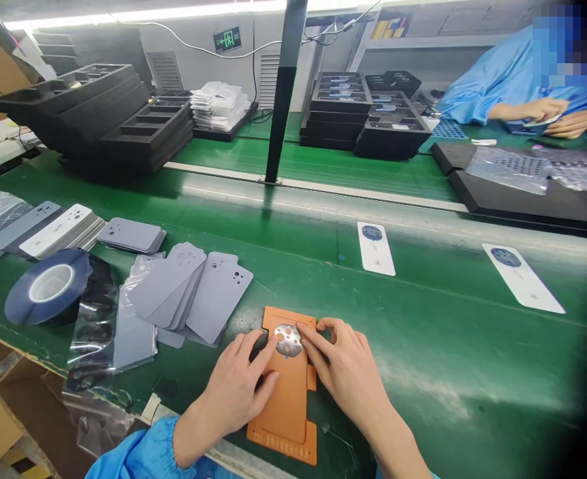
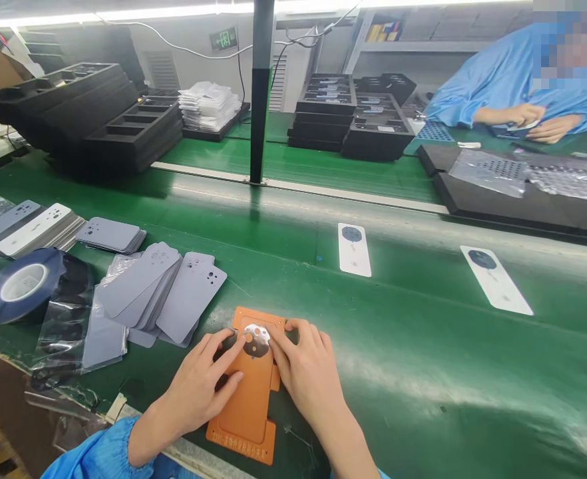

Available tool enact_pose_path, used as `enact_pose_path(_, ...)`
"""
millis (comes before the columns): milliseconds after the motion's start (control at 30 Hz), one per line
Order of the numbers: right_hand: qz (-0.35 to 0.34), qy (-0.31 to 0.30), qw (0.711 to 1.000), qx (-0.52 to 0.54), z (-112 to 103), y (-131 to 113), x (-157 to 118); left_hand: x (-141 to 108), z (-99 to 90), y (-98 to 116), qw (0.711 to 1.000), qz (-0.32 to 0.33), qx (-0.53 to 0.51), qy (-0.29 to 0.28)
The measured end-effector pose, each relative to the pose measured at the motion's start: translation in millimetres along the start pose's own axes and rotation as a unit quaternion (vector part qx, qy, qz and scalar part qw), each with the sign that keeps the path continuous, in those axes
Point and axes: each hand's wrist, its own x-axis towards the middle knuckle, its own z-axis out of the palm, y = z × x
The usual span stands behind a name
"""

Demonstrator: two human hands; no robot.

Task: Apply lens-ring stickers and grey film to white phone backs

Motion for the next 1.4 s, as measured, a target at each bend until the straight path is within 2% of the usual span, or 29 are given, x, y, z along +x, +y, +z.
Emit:
enact_pose_path(100,0.009,0.011,0.999,0.035,2.6,4.9,-1.6,-2.0,-3.5,-0.3,1.0,0.014,-0.008,0.027)
enact_pose_path(200,0.02,0.03,0.997,0.074,5.9,6.8,-2.6,-6.5,-12.4,-8.0,0.994,0.021,-0.009,0.102)
enact_pose_path(300,0.038,0.054,0.992,0.105,8.5,4.9,-2.6,-12.0,-22.3,-25.9,0.985,-0.03,0.053,0.158)
enact_pose_path(400,0.054,0.088,0.986,0.129,9.2,2.5,-2.0,-18.5,-26.5,-46.1,0.982,-0.074,0.108,0.138)
enact_pose_path(500,0.071,0.115,0.98,0.144,8.8,2.1,-1.4,-25.5,-25.5,-57.5,0.984,-0.063,0.122,0.115)
enact_pose_path(633,0.102,0.13,0.971,0.174,8.4,3.2,-0.5,-30.5,-27.1,-58.3,0.983,-0.036,0.112,0.138)
enact_pose_path(733,0.132,0.136,0.958,0.216,5.6,0.7,0.7,-28.7,-34.3,-56.5,0.977,-0.012,0.082,0.197)
enact_pose_path(800,0.158,0.134,0.941,0.267,2.0,-3.8,1.6,-25.8,-40.8,-53.6,0.968,0.008,0.062,0.243)
enact_pose_path(867,0.201,0.108,0.906,0.356,-1.3,-10.3,2.2,-22.6,-46.6,-46.5,0.962,0.035,0.047,0.265)
enact_pose_path(933,0.235,0.052,0.839,0.488,-2.8,-17.5,2.4,-19.9,-49.3,-34.0,0.964,0.068,0.042,0.252)
enact_pose_path(1033,0.24,0.004,0.716,0.655,-1.1,-26.1,2.6,-17.5,-45.2,-8.4,0.969,0.137,0.05,0.197)
enact_pose_path(1100,0.26,0.019,0.675,0.69,0.6,-28.5,3.3,-17.5,-38.5,8.7,0.969,0.171,0.059,0.167)
enact_pose_path(1167,0.301,0.035,0.662,0.685,0.7,-28.2,4.7,-19.0,-31.4,22.0,0.971,0.18,0.066,0.141)
enact_pose_path(1233,0.328,0.041,0.661,0.674,-1.0,-26.2,6.0,-21.8,-26.5,29.5,0.976,0.176,0.065,0.112)
enact_pose_path(1400,0.303,0.006,0.689,0.658,-8.3,-23.6,6.1,-29.9,-23.9,25.2,0.981,0.18,0.074,0.014)
